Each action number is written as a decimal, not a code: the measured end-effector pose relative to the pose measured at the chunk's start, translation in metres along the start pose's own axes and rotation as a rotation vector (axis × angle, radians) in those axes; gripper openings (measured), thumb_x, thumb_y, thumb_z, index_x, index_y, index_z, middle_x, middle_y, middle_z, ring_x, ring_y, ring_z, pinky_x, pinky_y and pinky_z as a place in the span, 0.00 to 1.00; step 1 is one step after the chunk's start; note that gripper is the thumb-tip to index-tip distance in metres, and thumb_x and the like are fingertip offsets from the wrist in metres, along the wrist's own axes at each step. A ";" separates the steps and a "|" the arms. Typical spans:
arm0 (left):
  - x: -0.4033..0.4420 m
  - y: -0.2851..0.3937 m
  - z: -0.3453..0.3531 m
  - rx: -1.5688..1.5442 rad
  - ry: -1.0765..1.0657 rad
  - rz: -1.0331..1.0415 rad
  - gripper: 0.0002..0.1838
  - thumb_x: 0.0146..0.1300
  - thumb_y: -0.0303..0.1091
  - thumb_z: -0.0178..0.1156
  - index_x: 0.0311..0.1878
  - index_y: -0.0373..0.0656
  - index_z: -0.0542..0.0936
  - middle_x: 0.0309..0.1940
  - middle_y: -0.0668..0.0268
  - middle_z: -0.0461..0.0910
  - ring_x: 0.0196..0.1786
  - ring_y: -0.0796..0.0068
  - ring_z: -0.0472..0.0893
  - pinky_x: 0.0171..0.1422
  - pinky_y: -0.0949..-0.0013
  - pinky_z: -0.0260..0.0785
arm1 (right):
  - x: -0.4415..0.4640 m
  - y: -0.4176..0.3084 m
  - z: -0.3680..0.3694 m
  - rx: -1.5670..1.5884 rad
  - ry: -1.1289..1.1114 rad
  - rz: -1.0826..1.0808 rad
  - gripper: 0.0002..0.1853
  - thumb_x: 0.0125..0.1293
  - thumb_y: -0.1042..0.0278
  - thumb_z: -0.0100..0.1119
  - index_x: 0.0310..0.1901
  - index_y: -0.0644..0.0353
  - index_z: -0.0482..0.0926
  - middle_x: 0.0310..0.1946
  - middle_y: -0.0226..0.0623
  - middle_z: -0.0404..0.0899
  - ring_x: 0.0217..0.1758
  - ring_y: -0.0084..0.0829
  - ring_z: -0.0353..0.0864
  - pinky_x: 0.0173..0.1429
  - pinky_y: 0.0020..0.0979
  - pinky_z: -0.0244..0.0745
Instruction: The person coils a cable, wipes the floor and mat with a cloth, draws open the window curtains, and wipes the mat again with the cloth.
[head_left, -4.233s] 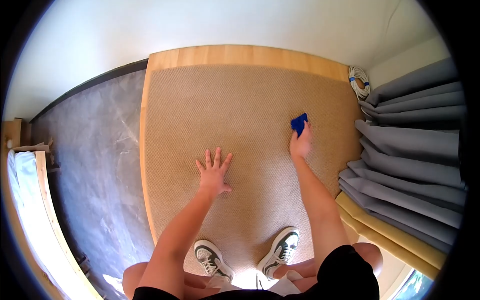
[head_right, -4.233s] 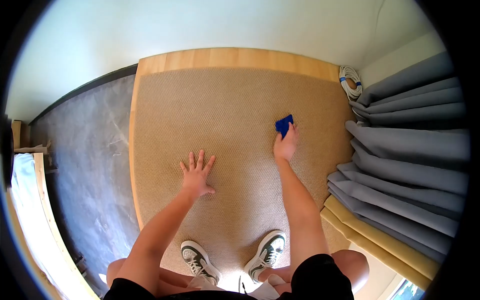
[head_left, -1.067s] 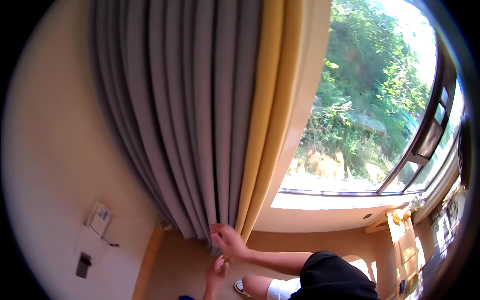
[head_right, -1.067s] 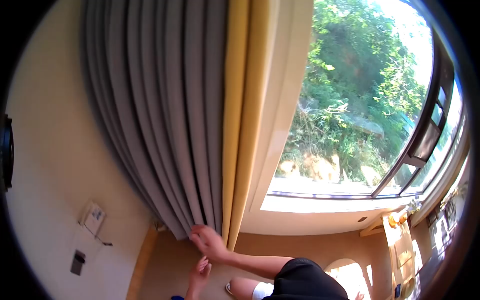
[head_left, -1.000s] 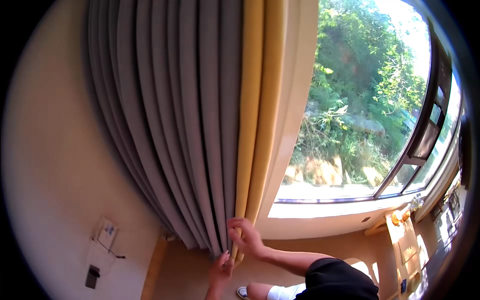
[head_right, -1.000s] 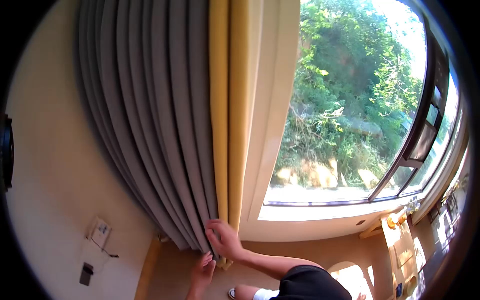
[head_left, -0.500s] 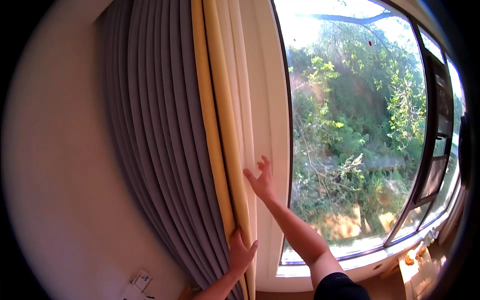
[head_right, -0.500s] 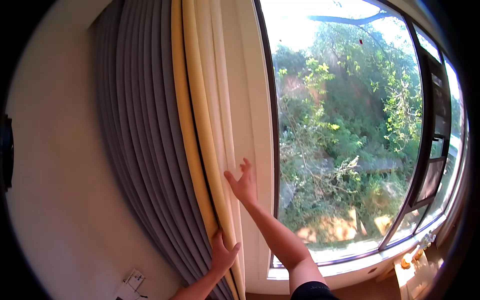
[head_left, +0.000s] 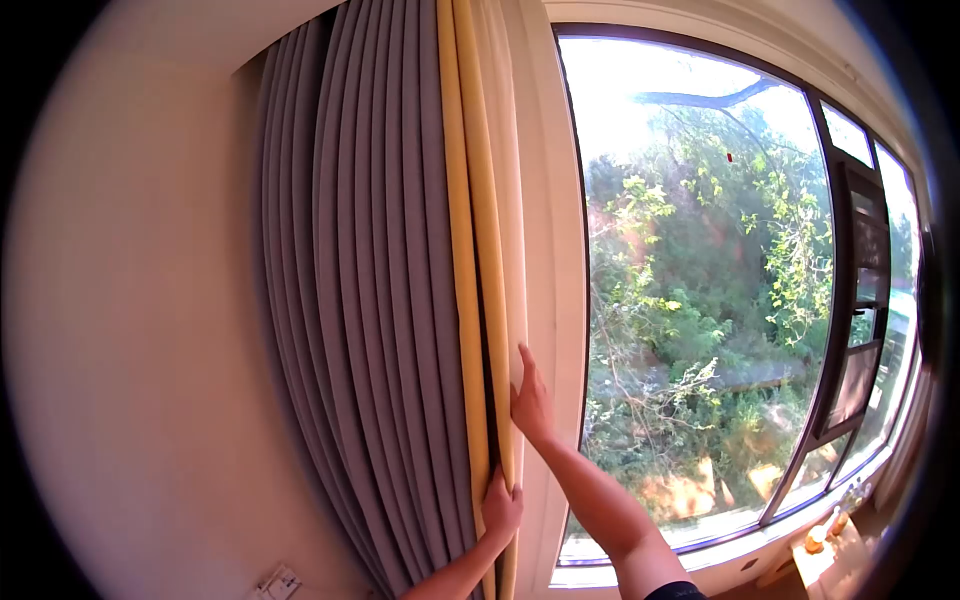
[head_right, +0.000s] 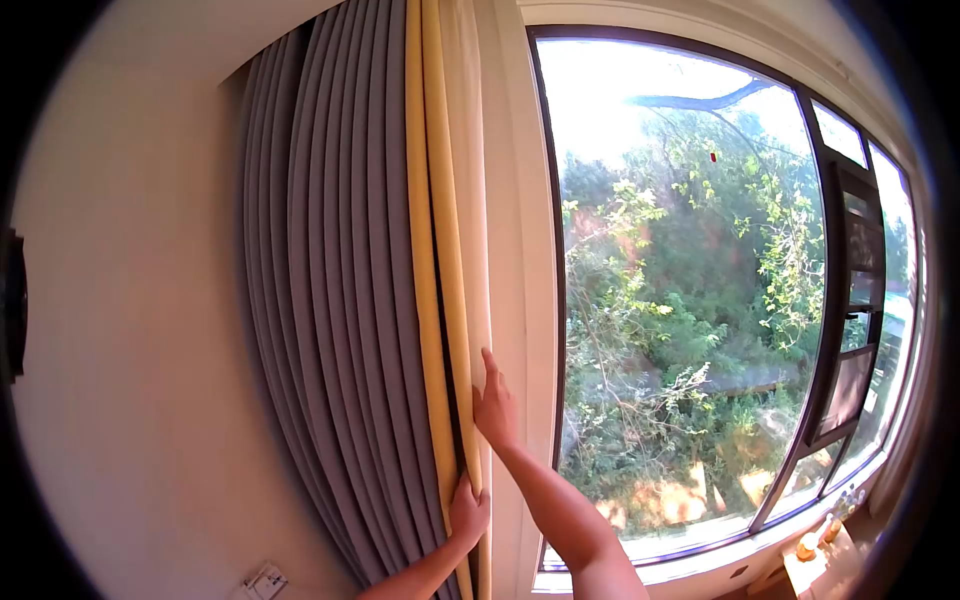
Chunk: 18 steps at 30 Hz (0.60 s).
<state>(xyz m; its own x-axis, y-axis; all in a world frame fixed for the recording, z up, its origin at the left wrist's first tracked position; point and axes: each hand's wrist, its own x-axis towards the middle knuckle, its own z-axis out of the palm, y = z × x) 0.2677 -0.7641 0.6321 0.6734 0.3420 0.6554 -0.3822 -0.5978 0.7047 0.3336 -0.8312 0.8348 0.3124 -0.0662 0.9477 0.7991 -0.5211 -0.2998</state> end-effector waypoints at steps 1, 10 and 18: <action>0.005 -0.004 0.005 -0.001 -0.006 -0.001 0.27 0.69 0.32 0.56 0.71 0.44 0.70 0.47 0.45 0.84 0.50 0.42 0.84 0.54 0.48 0.76 | 0.008 -0.001 -0.004 -0.004 0.001 0.004 0.33 0.74 0.65 0.56 0.78 0.49 0.57 0.55 0.63 0.79 0.50 0.63 0.82 0.51 0.55 0.77; 0.005 0.027 -0.001 0.039 -0.032 0.004 0.07 0.70 0.33 0.54 0.46 0.42 0.78 0.37 0.45 0.83 0.41 0.38 0.82 0.43 0.42 0.74 | 0.022 0.069 -0.111 -0.238 0.088 0.362 0.23 0.76 0.65 0.54 0.69 0.38 0.65 0.21 0.50 0.81 0.28 0.62 0.82 0.31 0.60 0.69; -0.034 0.102 0.058 -0.109 -0.078 0.071 0.07 0.72 0.35 0.54 0.41 0.43 0.77 0.34 0.45 0.82 0.40 0.38 0.81 0.40 0.45 0.73 | 0.049 0.200 -0.279 -0.519 0.248 0.246 0.20 0.77 0.67 0.55 0.67 0.39 0.72 0.18 0.33 0.80 0.18 0.32 0.79 0.19 0.37 0.68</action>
<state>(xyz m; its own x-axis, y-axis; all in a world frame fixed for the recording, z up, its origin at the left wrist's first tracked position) 0.2425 -0.8784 0.6664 0.6874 0.2419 0.6849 -0.4942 -0.5352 0.6851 0.3653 -1.1756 0.8523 0.2767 -0.4001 0.8737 0.3462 -0.8066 -0.4790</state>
